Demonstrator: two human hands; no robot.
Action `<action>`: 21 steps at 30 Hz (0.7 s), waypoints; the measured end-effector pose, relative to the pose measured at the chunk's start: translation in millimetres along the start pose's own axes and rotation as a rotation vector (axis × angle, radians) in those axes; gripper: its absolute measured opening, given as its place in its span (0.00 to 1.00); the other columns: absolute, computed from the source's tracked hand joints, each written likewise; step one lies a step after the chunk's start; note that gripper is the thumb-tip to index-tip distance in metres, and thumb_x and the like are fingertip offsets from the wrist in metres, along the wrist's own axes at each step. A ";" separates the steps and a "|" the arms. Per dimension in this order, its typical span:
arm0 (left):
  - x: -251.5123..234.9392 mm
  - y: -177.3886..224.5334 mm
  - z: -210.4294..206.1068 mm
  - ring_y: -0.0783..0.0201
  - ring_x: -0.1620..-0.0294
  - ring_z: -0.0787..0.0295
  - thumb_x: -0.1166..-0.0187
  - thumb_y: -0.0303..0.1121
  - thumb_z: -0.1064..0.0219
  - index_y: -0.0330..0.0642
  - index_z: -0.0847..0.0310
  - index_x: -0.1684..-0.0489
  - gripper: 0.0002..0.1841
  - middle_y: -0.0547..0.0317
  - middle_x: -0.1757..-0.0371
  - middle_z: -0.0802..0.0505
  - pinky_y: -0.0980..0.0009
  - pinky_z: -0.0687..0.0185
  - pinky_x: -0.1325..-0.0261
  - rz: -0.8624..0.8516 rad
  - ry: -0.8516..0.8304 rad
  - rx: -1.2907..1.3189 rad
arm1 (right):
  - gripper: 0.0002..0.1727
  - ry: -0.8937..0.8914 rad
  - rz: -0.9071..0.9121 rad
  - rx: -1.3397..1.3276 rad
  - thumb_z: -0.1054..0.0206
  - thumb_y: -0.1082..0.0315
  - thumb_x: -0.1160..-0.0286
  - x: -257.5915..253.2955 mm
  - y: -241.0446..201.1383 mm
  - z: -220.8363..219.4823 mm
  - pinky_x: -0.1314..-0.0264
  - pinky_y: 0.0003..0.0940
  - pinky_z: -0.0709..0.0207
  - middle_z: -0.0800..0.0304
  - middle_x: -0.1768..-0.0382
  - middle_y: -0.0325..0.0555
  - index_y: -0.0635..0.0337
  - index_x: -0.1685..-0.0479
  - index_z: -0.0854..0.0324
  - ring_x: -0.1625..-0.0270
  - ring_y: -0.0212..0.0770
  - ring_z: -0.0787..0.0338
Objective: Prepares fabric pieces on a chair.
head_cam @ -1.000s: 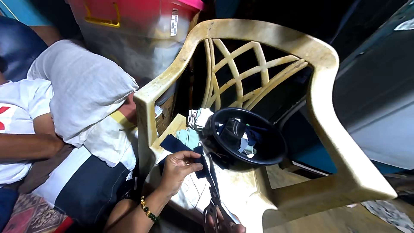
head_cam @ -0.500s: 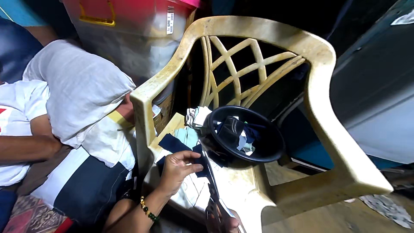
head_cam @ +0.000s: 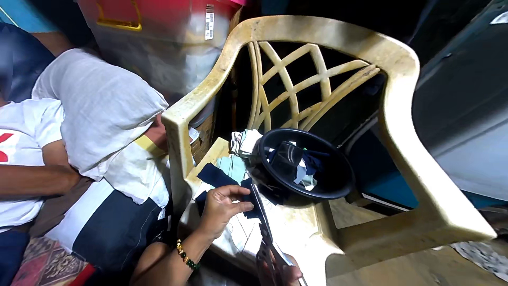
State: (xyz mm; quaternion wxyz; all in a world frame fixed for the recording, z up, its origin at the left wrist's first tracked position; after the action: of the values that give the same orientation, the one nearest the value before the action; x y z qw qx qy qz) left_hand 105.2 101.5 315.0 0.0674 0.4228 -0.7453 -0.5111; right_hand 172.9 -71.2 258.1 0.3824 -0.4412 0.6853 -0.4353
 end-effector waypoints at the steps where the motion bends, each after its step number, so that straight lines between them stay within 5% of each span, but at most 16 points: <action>1: -0.1 0.3 0.6 0.75 0.59 0.07 0.43 0.07 0.28 0.33 0.08 0.60 0.16 0.65 0.60 0.04 0.76 0.10 0.49 -0.002 -0.002 -0.006 | 0.30 0.029 -0.005 0.032 0.38 0.23 0.37 0.6 -2.7 -0.8 0.88 0.15 0.35 0.23 0.85 0.19 0.40 0.70 0.18 0.87 0.15 0.28; 7: -1.6 0.8 3.5 0.76 0.57 0.08 0.43 0.09 0.28 0.33 0.10 0.60 0.15 0.66 0.58 0.04 0.76 0.11 0.48 -0.030 -0.002 -0.049 | 0.19 0.041 0.036 0.181 0.36 0.33 0.28 0.9 -19.4 -3.9 0.81 0.13 0.29 0.19 0.81 0.14 0.34 0.69 0.15 0.82 0.12 0.25; 10: -4.2 1.2 6.5 0.75 0.58 0.08 0.39 0.10 0.29 0.32 0.10 0.59 0.13 0.64 0.59 0.04 0.76 0.10 0.48 -0.023 0.033 -0.063 | 0.19 0.193 0.063 0.563 0.37 0.46 0.18 2.0 -39.5 4.7 0.73 0.13 0.28 0.23 0.76 0.18 0.54 0.62 0.20 0.76 0.12 0.26; 11: -5.2 1.3 8.4 0.75 0.59 0.08 0.36 0.11 0.30 0.32 0.10 0.59 0.12 0.64 0.60 0.05 0.75 0.10 0.49 -0.016 0.049 -0.072 | 0.19 0.301 0.053 0.787 0.35 0.51 0.22 1.2 -50.7 9.7 0.74 0.17 0.28 0.24 0.78 0.23 0.60 0.63 0.18 0.77 0.15 0.26; 15: -9.6 -0.7 13.4 0.74 0.62 0.09 0.30 0.14 0.32 0.34 0.13 0.58 0.09 0.64 0.62 0.06 0.75 0.11 0.56 0.000 0.099 -0.111 | 0.21 0.561 -0.155 1.358 0.26 0.57 0.33 -12.7 -77.7 38.4 0.64 0.69 0.28 0.14 0.69 0.65 0.74 0.61 0.14 0.66 0.65 0.14; 18: -11.5 -4.9 13.8 0.71 0.62 0.09 0.30 0.14 0.32 0.35 0.18 0.54 0.11 0.63 0.62 0.07 0.74 0.10 0.57 0.049 0.108 -0.117 | 0.23 0.611 -0.478 1.463 0.27 0.55 0.23 -32.3 -81.0 56.0 0.45 0.72 0.26 0.11 0.48 0.70 0.71 0.49 0.12 0.45 0.71 0.11; 21: -11.0 -7.3 10.6 0.70 0.62 0.08 0.29 0.13 0.34 0.34 0.25 0.49 0.14 0.61 0.61 0.07 0.73 0.11 0.57 0.102 0.078 -0.117 | 0.21 0.611 -0.580 1.505 0.29 0.58 0.20 -47.4 -75.4 71.0 0.35 0.68 0.26 0.15 0.37 0.71 0.71 0.42 0.14 0.33 0.69 0.16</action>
State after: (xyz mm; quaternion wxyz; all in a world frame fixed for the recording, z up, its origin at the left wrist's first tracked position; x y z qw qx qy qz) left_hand 110.6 115.8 307.7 0.1469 0.3991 -0.7315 -0.5329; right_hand 273.0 -62.6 311.8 0.2454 -0.0915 0.1474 -0.9538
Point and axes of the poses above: each hand's wrist, its own x-axis away from the middle knuckle, its own z-axis out of the back of the hand, y = z × x, the point moved 4 cm from there along -x, towards the middle knuckle
